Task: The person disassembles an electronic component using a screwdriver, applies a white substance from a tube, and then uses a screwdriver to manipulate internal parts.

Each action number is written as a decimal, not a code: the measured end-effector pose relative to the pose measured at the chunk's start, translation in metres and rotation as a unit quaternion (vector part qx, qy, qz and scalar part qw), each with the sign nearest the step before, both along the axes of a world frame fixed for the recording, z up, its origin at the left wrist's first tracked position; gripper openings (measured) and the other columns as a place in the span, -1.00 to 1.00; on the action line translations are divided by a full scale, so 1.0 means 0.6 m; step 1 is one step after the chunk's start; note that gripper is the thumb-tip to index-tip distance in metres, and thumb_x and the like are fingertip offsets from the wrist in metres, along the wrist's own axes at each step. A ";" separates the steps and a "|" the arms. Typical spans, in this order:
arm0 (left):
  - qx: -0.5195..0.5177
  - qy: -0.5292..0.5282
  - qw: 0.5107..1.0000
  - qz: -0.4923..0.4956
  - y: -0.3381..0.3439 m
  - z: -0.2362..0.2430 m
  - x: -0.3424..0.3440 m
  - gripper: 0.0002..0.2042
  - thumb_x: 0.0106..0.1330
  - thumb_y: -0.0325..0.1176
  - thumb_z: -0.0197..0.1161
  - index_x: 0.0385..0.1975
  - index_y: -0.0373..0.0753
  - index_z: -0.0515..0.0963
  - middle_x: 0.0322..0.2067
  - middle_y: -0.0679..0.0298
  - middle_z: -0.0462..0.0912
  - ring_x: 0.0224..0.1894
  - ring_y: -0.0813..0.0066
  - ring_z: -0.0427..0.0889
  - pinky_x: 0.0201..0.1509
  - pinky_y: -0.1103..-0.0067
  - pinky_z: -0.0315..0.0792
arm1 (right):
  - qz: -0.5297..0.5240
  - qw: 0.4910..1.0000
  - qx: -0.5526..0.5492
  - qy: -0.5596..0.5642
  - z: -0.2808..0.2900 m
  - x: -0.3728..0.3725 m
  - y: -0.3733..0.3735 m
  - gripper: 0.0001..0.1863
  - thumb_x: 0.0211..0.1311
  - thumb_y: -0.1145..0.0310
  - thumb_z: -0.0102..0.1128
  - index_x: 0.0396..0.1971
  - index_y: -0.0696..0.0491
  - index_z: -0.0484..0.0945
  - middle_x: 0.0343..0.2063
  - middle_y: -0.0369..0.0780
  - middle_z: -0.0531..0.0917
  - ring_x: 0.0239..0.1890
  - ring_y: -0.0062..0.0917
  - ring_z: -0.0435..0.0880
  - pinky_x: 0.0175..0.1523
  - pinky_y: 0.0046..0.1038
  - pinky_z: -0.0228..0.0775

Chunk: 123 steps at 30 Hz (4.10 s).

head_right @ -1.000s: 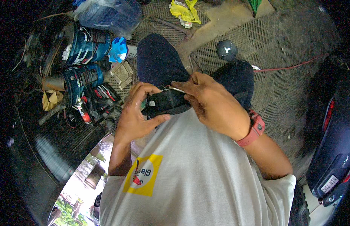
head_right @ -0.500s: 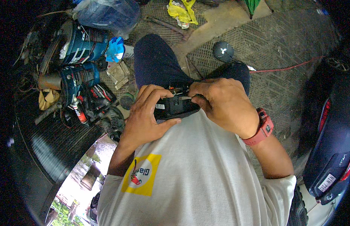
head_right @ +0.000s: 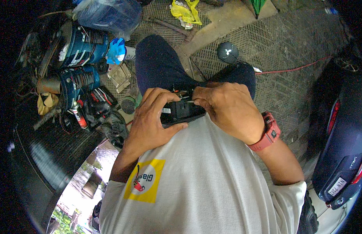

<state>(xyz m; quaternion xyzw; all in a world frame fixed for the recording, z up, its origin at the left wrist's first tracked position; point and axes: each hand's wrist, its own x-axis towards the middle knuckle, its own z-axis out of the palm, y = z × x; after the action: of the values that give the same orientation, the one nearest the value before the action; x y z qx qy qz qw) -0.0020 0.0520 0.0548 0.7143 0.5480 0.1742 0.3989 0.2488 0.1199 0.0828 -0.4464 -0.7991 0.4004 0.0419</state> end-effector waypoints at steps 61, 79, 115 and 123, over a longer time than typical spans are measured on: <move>-0.027 0.050 0.998 -0.008 -0.009 0.037 -0.077 -0.28 0.07 -0.17 0.77 0.31 -0.16 0.71 0.36 0.11 0.67 0.35 -0.11 0.63 0.46 0.11 0.52 | 0.056 0.983 -0.063 0.165 -0.067 -0.016 0.031 -0.83 0.44 0.44 0.41 -0.05 0.14 0.76 -0.18 -0.02 0.81 -0.07 -0.02 0.82 0.05 -0.07 0.66; -0.040 0.009 0.999 0.012 -0.031 0.015 -0.050 -0.32 0.14 -0.19 0.77 0.24 -0.22 0.59 0.39 -0.01 0.69 0.51 -0.13 0.60 0.61 0.11 0.45 | 0.231 0.969 0.066 0.051 -0.057 -0.064 0.096 -0.87 0.26 0.23 0.52 -0.26 -0.09 0.87 -0.34 -0.09 0.83 -0.14 -0.05 0.86 -0.07 0.01 0.67; -0.042 0.046 0.998 0.032 -0.055 -0.011 -0.054 -0.29 0.05 -0.23 0.80 0.22 -0.33 0.64 0.11 -0.09 0.80 0.19 -0.22 0.79 0.39 0.10 0.58 | 0.184 0.959 0.160 -0.145 -0.044 -0.156 0.000 -0.83 0.25 0.11 0.40 -0.39 -0.22 0.92 -0.44 -0.37 0.86 -0.30 -0.43 0.84 -0.19 -0.28 0.47; -0.034 0.047 0.998 0.038 -0.009 0.003 -0.034 -0.32 0.06 -0.39 0.70 0.24 -0.36 0.61 0.17 -0.09 0.79 0.25 -0.16 0.78 0.43 0.15 0.55 | 0.137 0.934 0.308 -0.123 -0.025 -0.111 -0.074 -0.78 0.21 0.11 0.37 -0.45 -0.08 0.80 -0.44 -0.40 0.64 -0.28 -0.42 0.54 -0.19 -0.26 0.19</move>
<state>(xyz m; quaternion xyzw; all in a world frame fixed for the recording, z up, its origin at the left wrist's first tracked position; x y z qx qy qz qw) -0.0222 0.0469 0.0566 0.6864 0.5984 0.1361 0.3900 0.1821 0.0756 0.0681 -0.3438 -0.9354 0.0792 0.0238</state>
